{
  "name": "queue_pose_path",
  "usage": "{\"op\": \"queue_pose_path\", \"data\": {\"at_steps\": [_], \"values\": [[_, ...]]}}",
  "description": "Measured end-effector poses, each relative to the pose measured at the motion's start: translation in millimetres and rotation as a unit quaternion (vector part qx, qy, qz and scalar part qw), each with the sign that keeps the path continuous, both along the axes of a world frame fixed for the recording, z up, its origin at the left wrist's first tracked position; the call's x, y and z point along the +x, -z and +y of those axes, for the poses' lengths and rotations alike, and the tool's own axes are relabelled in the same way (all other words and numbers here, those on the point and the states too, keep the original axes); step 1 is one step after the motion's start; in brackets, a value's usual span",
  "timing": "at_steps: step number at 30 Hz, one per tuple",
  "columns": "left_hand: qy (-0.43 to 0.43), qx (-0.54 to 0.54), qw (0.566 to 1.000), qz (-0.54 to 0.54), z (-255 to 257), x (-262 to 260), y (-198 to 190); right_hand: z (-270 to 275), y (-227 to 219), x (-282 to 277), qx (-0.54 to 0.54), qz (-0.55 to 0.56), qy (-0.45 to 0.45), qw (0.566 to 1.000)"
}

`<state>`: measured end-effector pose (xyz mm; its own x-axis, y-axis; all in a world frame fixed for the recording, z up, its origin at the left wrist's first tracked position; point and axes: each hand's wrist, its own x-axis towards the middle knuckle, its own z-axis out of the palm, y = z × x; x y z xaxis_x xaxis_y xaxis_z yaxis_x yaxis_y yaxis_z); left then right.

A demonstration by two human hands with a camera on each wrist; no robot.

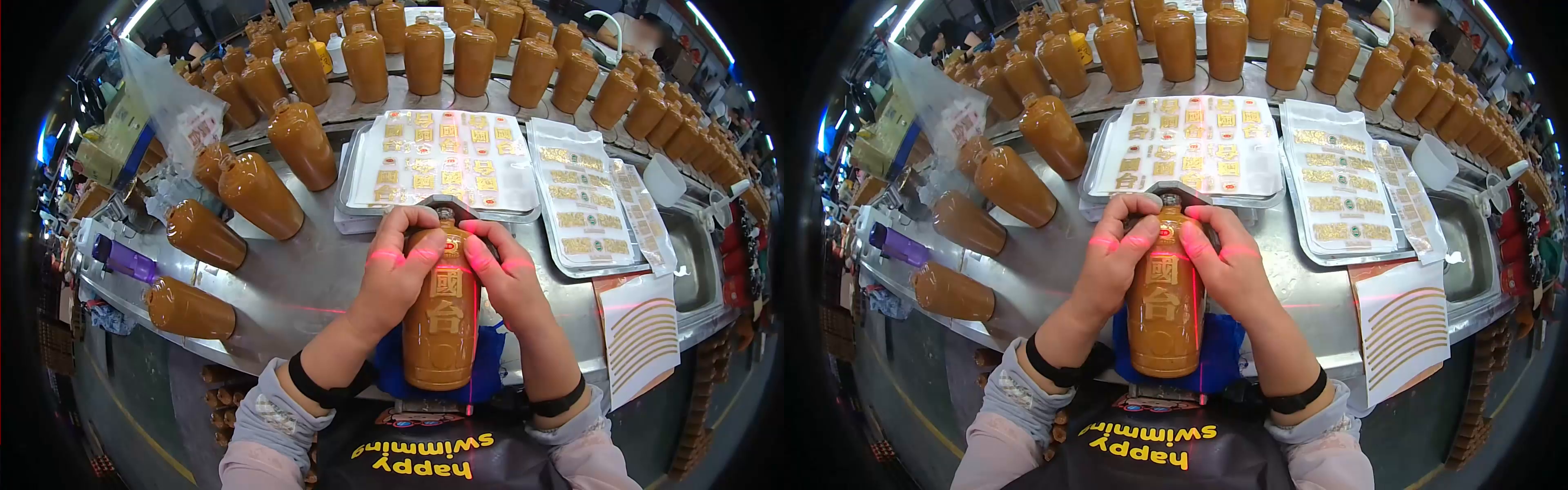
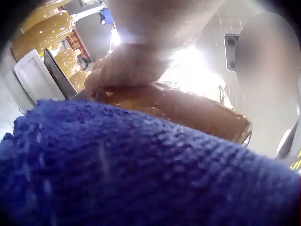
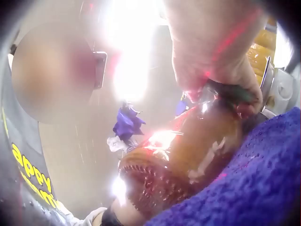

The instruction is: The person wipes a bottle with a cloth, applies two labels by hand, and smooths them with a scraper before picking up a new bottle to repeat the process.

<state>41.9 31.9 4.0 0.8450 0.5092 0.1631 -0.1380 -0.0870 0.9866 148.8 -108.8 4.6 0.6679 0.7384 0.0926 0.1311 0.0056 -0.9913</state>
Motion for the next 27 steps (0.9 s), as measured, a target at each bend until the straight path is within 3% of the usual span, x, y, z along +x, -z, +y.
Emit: {"op": "queue_pose_path", "data": {"at_steps": [7,10,11,12,13,14,17,23,25,27], "values": [[0.010,0.007,1.000,0.010,-0.3,-1.1,0.0,0.6,3.5,0.4,-0.002,-0.027,-0.002,1.000],[-0.021,-0.028,0.999,-0.042,-8.6,-1.9,-7.4,0.8,3.9,1.0,-0.008,-0.021,-0.004,1.000],[-0.025,0.144,0.987,-0.064,-5.9,-6.3,-15.9,1.1,3.3,1.2,-0.010,-0.017,-0.001,1.000],[-0.027,0.313,0.946,-0.084,0.2,-14.0,-28.2,1.3,2.5,1.3,-0.011,-0.012,0.003,1.000],[-0.027,0.471,0.876,-0.101,2.8,-18.3,-36.4,1.0,2.4,1.2,-0.014,-0.006,0.007,1.000],[-0.003,0.463,0.879,-0.113,-1.3,-20.8,-37.8,0.2,2.9,1.4,-0.007,-0.009,0.005,1.000],[0.014,0.571,0.817,-0.075,2.2,-23.6,-38.4,1.8,2.6,2.9,0.003,-0.025,-0.005,1.000],[-0.002,0.568,0.820,-0.069,-0.9,-24.8,-39.3,-7.9,-4.6,7.7,0.023,-0.110,0.030,0.993],[-0.003,0.588,0.806,-0.064,-0.8,-29.1,-41.8,-16.5,-18.9,19.8,0.024,-0.162,0.069,0.984],[-0.005,0.614,0.787,-0.065,-2.8,-36.2,-41.8,-22.6,-61.1,26.7,-0.072,-0.169,0.056,0.981]]}}
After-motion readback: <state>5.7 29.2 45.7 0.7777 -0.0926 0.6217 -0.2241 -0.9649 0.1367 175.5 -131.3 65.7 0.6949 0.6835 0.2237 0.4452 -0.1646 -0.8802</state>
